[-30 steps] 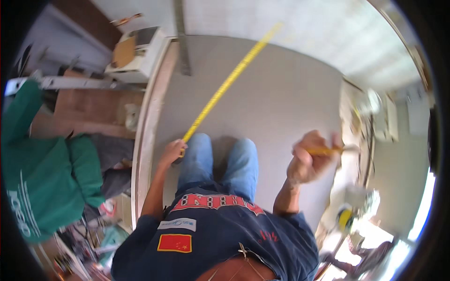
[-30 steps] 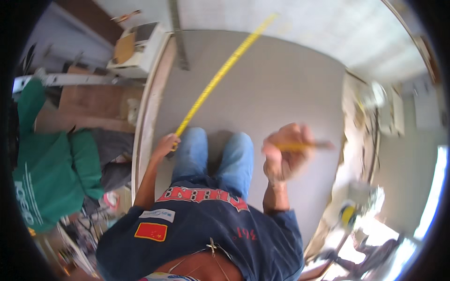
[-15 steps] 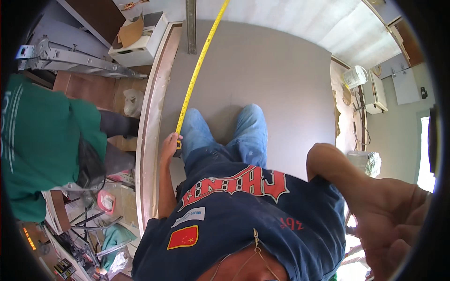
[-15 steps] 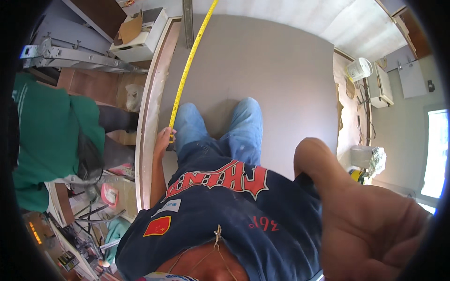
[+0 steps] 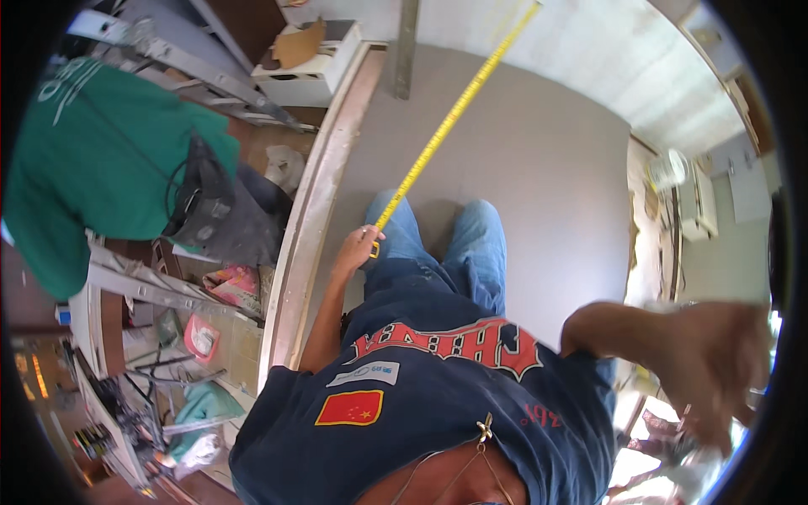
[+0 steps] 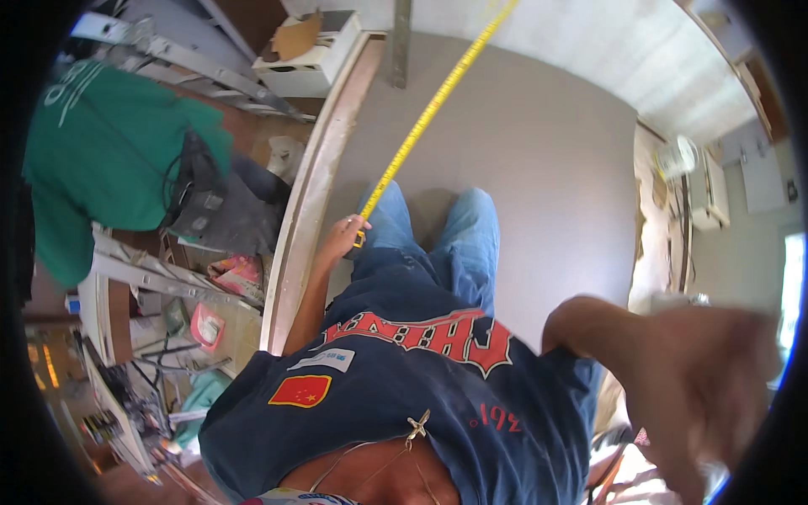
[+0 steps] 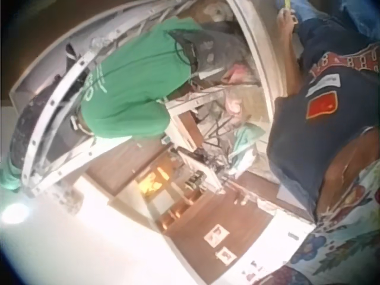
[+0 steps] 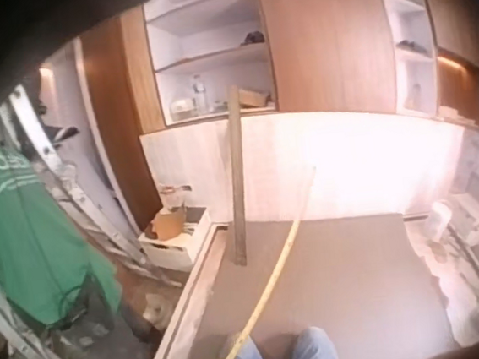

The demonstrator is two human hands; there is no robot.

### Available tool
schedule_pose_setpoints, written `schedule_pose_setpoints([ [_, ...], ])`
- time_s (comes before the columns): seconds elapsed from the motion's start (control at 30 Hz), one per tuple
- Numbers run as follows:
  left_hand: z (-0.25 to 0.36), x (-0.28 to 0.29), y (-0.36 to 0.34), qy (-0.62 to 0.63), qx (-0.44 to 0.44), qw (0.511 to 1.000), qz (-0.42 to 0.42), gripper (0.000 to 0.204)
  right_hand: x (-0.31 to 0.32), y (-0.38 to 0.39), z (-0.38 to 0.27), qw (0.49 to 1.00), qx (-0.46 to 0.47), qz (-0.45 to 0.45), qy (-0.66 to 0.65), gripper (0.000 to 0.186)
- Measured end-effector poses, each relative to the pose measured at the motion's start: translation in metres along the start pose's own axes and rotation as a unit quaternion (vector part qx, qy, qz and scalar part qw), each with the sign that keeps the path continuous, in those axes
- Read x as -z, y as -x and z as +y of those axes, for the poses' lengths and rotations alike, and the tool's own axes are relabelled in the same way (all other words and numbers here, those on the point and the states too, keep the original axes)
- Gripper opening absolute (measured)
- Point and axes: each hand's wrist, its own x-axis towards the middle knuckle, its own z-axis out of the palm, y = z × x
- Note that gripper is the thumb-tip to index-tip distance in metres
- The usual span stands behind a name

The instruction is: The person positions and aligns large grey panels onto a curved wall structure. They use a tape measure to mark measurements on the panels and a pencil to make marks. The person works alongside another individual in a construction setting.

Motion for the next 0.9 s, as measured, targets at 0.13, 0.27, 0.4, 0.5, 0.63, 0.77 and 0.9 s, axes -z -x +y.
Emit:
schedule_pose_setpoints([
  [0.13, 0.042, -0.001, 0.012, -0.017, -0.032, 0.999, 0.006, 0.040, 0.017, 0.138, 0.055, 0.928, -0.354, -0.110, 0.041, 0.029],
  [0.27, 0.046, -0.011, 0.018, 0.029, -0.050, 0.998, -0.001, 0.039, 0.029, 0.265, 0.070, 0.775, -0.607, -0.158, 0.073, 0.039],
  [0.4, 0.047, -0.025, 0.025, 0.023, -0.022, 0.999, -0.006, 0.045, 0.037, 0.318, 0.065, 0.701, -0.692, -0.171, 0.001, 0.047],
  [0.5, 0.053, -0.031, 0.021, 0.023, -0.031, 0.998, -0.049, 0.046, 0.031, 0.308, 0.075, 0.674, -0.719, -0.164, -0.042, 0.049],
  [0.63, 0.055, -0.030, 0.021, 0.008, -0.087, 0.993, -0.085, 0.043, 0.022, 0.321, 0.087, 0.655, -0.732, -0.179, -0.057, 0.042],
  [0.77, 0.045, -0.020, 0.008, 0.007, -0.023, 0.989, -0.149, 0.031, -0.003, 0.346, 0.090, 0.614, -0.753, -0.234, -0.038, 0.036],
  [0.9, 0.047, -0.012, -0.015, 0.109, 0.000, 0.989, -0.097, 0.037, -0.028, 0.385, 0.108, 0.531, -0.716, -0.426, -0.154, 0.044],
])
